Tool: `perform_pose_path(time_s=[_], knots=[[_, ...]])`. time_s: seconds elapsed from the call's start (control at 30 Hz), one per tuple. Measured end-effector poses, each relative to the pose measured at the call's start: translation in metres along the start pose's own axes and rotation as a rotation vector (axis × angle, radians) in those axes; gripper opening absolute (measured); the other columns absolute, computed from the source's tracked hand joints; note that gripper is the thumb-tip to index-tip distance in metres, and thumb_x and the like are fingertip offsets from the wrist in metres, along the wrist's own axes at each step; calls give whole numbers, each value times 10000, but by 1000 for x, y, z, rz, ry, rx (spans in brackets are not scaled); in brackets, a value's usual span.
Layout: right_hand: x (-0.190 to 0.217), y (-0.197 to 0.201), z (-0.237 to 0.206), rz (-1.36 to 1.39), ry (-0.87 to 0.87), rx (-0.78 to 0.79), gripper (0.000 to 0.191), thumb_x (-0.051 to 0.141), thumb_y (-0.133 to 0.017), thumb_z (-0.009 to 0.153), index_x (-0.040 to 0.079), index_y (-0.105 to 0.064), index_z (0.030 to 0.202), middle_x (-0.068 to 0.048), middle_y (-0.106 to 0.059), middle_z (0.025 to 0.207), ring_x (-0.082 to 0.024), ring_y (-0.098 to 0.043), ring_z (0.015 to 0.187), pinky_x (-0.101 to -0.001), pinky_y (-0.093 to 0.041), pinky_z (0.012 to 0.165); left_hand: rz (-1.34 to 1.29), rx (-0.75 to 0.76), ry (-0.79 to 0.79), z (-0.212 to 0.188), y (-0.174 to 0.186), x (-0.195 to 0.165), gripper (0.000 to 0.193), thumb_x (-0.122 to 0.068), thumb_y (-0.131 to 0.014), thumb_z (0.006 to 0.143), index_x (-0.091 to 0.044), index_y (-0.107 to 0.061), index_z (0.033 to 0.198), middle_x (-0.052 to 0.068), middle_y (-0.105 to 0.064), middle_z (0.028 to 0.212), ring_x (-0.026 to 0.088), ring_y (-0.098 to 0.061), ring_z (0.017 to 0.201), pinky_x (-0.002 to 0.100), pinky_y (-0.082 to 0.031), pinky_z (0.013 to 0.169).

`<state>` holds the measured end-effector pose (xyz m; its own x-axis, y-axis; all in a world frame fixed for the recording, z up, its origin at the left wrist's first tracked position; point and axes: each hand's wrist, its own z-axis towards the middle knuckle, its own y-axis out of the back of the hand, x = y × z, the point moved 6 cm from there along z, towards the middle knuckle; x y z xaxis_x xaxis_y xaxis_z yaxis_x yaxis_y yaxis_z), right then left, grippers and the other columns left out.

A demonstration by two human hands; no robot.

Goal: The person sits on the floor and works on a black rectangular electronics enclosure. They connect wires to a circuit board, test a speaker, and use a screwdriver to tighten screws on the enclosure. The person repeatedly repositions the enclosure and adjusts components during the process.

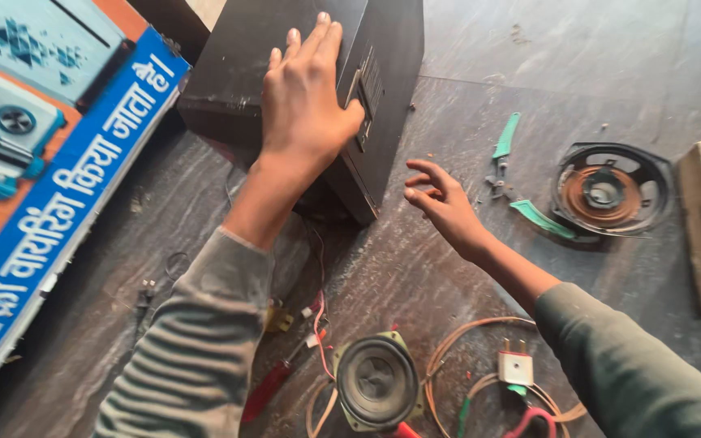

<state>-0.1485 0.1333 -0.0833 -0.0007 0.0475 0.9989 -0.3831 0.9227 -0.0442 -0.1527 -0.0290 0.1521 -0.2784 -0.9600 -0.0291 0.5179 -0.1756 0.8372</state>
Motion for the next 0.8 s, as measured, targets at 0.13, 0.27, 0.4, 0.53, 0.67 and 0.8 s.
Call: perform_pose_path(time_s=[0.13,0.27,0.4,0.53,0.67,0.8], knots=[[15,-24,25,389,43,-70,490,225,-665,955,168,-552,1429,-10,-672,1178,-104,-657,944,-268,-546,740,-54,46,-43,-2,3,5,860,-176,-804,669,45,-499,1442,242,-479,1544,517,-428,1412,538,-324,1194],[29,-50,44,702,40,-99,445,182,-694,950,122,-603,1381,8,-640,1110,-86,-640,895,-253,-541,722,-59,55,14,-2,9,2,818,-163,-788,687,-18,-515,1445,188,-476,1572,462,-415,1456,529,-310,1223],[32,-59,46,742,32,-165,390,170,-718,945,110,-641,1323,18,-659,1045,-54,-610,827,-222,-516,699,-18,100,65,0,9,0,848,-176,-802,688,-52,-490,1467,146,-445,1599,403,-382,1491,524,-294,1224],[30,-64,44,787,-2,-213,359,179,-737,918,117,-650,1261,34,-687,992,-34,-589,775,-205,-489,661,68,148,99,-1,4,-1,988,-214,-835,634,-54,-407,1509,119,-393,1614,364,-340,1497,514,-276,1216],[36,-69,44,791,31,-213,325,172,-756,918,106,-672,1226,28,-694,973,-26,-575,766,-197,-476,665,93,154,93,0,4,-3,1012,-210,-810,619,-57,-376,1520,120,-373,1619,356,-325,1504,521,-265,1220],[42,-68,44,776,60,-214,309,175,-764,919,107,-680,1209,23,-687,955,-26,-581,774,-198,-474,664,40,131,104,3,7,-2,937,-211,-767,664,-52,-383,1504,119,-417,1595,357,-332,1512,531,-257,1226]])
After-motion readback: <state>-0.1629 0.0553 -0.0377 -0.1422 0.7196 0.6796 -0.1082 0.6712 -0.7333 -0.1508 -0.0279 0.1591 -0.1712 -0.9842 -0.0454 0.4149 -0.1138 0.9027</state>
